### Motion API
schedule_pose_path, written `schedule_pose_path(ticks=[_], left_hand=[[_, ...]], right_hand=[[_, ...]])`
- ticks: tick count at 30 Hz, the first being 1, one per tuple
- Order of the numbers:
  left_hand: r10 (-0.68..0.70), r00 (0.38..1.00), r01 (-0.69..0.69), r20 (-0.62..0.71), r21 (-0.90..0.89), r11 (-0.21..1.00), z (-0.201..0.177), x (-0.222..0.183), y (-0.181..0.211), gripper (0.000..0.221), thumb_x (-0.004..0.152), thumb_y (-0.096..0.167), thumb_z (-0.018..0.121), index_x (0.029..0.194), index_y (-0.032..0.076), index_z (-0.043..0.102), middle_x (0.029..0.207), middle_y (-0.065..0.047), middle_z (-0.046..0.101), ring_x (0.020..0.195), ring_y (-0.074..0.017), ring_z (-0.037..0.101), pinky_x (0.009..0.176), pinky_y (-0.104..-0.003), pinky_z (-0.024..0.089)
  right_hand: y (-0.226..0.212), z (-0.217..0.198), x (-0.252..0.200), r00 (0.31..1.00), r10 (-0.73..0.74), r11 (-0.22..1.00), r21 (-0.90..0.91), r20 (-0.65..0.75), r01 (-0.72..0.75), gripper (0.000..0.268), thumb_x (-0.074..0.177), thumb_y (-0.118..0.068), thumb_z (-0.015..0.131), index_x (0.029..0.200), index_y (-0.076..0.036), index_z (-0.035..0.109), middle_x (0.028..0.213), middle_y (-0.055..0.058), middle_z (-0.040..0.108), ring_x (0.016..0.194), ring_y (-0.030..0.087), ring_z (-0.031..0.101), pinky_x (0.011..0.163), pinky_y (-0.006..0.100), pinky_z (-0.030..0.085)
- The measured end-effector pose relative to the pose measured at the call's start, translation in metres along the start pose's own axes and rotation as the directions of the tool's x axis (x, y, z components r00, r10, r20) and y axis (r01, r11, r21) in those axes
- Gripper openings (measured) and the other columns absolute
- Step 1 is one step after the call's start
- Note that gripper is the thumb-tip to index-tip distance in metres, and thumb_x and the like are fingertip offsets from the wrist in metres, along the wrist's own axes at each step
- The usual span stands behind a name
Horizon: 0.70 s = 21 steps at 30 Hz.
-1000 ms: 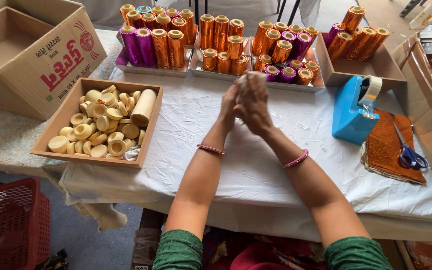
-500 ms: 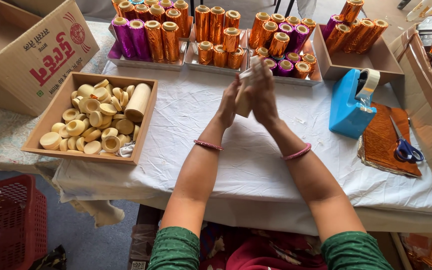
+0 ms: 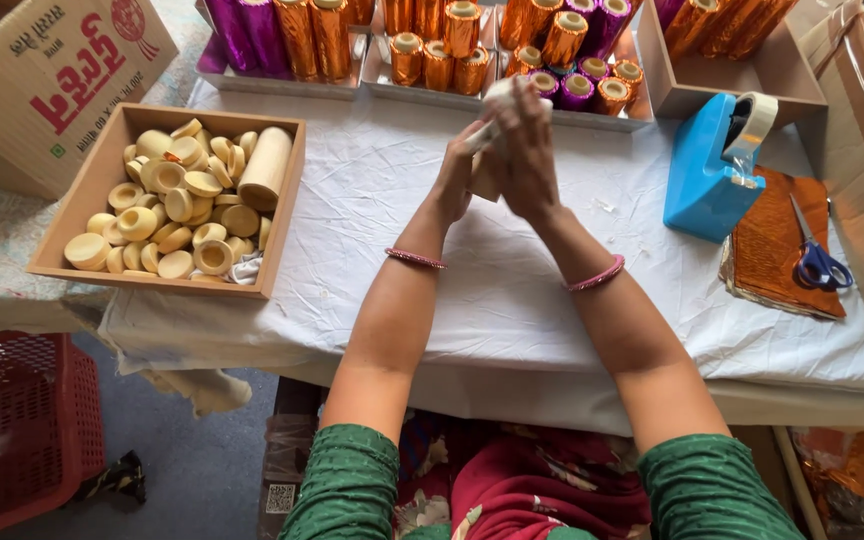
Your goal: Clean and inspect small cylindrical cardboard or plastic cores using a cloth.
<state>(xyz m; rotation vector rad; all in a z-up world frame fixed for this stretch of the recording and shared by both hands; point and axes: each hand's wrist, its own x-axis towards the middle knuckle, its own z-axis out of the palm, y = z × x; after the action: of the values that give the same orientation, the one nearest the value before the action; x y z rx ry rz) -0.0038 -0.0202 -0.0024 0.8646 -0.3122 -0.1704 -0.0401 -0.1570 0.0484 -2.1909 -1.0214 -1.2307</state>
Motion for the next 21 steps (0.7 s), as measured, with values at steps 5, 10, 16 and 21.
schedule_pose_path(ticks=[5, 10, 16, 21], left_hand=[[0.018, 0.999, -0.013, -0.047, 0.088, 0.996, 0.005, -0.001, 0.008, 0.047, 0.103, 0.043, 0.057, 0.133, 0.007, 0.052, 0.115, -0.013, 0.067, 0.097, -0.0251, 0.07, 0.079, -0.038, 0.062], [-0.002, 0.964, -0.014, -0.265, -0.058, 0.998, -0.006, -0.003, 0.02, 0.063, 0.096, 0.055, 0.047, 0.141, 0.01, 0.051, 0.125, -0.009, 0.068, 0.114, -0.0224, 0.07, 0.089, -0.037, 0.065], [-0.011, 0.999, 0.01, 0.036, 0.04, 0.999, -0.004, 0.002, -0.002, 0.063, 0.104, 0.048, 0.056, 0.149, 0.005, 0.051, 0.137, -0.015, 0.063, 0.123, -0.0246, 0.066, 0.098, -0.039, 0.06], [0.127, 0.979, -0.12, -0.161, 0.056, 0.991, -0.007, -0.001, 0.005, 0.057, 0.102, 0.053, 0.051, 0.141, 0.011, 0.047, 0.129, -0.017, 0.063, 0.111, -0.0277, 0.07, 0.088, -0.043, 0.064]], right_hand=[[0.017, -0.001, -0.007, 0.753, 0.647, 0.638, 0.456, 0.118, -0.62, 0.037, 0.113, -0.024, 0.048, 0.15, -0.016, 0.053, 0.152, 0.02, 0.056, 0.138, 0.033, 0.053, 0.112, 0.045, 0.052], [-0.011, -0.005, -0.001, 0.995, -0.001, 0.995, 0.098, 0.102, -0.009, 0.041, 0.112, -0.033, 0.051, 0.149, -0.016, 0.055, 0.158, 0.016, 0.048, 0.151, 0.029, 0.042, 0.119, 0.049, 0.05], [0.001, -0.007, -0.004, 0.99, 0.109, 0.992, 0.048, 0.087, -0.114, 0.052, 0.108, -0.032, 0.055, 0.157, -0.016, 0.045, 0.162, 0.022, 0.038, 0.153, 0.037, 0.037, 0.123, 0.053, 0.04], [0.032, 0.016, -0.035, 0.941, 0.309, 0.883, 0.326, 0.14, -0.338, 0.039, 0.115, -0.029, 0.05, 0.154, -0.026, 0.046, 0.16, 0.008, 0.051, 0.148, 0.024, 0.054, 0.124, 0.048, 0.045]])
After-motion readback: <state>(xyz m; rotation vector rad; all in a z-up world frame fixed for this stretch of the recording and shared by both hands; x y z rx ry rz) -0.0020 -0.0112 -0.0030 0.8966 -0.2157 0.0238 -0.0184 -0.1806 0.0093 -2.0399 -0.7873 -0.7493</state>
